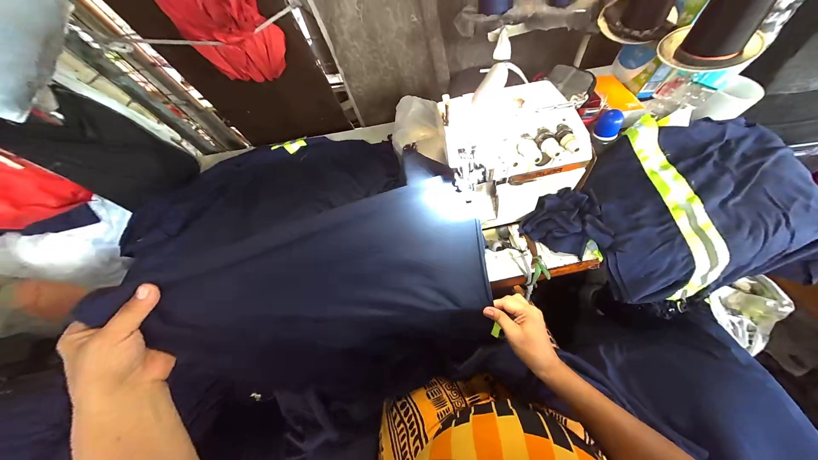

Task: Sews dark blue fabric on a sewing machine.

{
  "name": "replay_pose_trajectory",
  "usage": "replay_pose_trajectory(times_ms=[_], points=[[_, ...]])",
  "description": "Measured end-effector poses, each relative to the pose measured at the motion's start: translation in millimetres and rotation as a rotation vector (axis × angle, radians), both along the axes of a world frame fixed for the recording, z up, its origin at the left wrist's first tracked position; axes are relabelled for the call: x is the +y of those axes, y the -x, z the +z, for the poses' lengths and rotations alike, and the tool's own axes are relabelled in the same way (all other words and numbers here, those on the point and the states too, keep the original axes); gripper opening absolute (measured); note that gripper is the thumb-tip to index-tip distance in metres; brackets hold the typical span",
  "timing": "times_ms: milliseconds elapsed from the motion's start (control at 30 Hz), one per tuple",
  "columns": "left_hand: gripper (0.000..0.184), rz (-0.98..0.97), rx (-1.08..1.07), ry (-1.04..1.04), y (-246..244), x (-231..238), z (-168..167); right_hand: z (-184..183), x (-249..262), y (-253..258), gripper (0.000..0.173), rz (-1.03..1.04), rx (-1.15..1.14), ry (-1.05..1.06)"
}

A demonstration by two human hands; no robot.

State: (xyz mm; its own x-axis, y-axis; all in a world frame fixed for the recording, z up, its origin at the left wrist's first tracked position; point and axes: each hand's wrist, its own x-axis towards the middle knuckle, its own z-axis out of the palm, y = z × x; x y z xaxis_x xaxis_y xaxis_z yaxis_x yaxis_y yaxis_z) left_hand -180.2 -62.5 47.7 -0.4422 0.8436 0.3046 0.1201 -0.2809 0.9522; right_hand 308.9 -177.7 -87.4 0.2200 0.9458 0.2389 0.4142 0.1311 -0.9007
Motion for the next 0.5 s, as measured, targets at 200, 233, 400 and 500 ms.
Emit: replay_pose_trajectory(times_ms=[200, 233, 400, 500], points=[[0.021, 0.032, -0.025, 0.011, -93, 15, 104, 51, 43, -7, 0.028, -0.041, -0.057, 0.027], [0.017, 0.046, -0.023, 0.023, -96, 21, 114, 58, 51, -8, 0.027, -0.033, -0.060, 0.034], [0.024, 0.102, -0.058, 0.052, -99, 45, 147, 85, 93, -12, 0.031, -0.068, -0.082, 0.023], [0.028, 0.215, 0.108, 0.074, -110, 59, 160, 96, 107, -12, 0.034, -0.103, -0.061, 0.042]])
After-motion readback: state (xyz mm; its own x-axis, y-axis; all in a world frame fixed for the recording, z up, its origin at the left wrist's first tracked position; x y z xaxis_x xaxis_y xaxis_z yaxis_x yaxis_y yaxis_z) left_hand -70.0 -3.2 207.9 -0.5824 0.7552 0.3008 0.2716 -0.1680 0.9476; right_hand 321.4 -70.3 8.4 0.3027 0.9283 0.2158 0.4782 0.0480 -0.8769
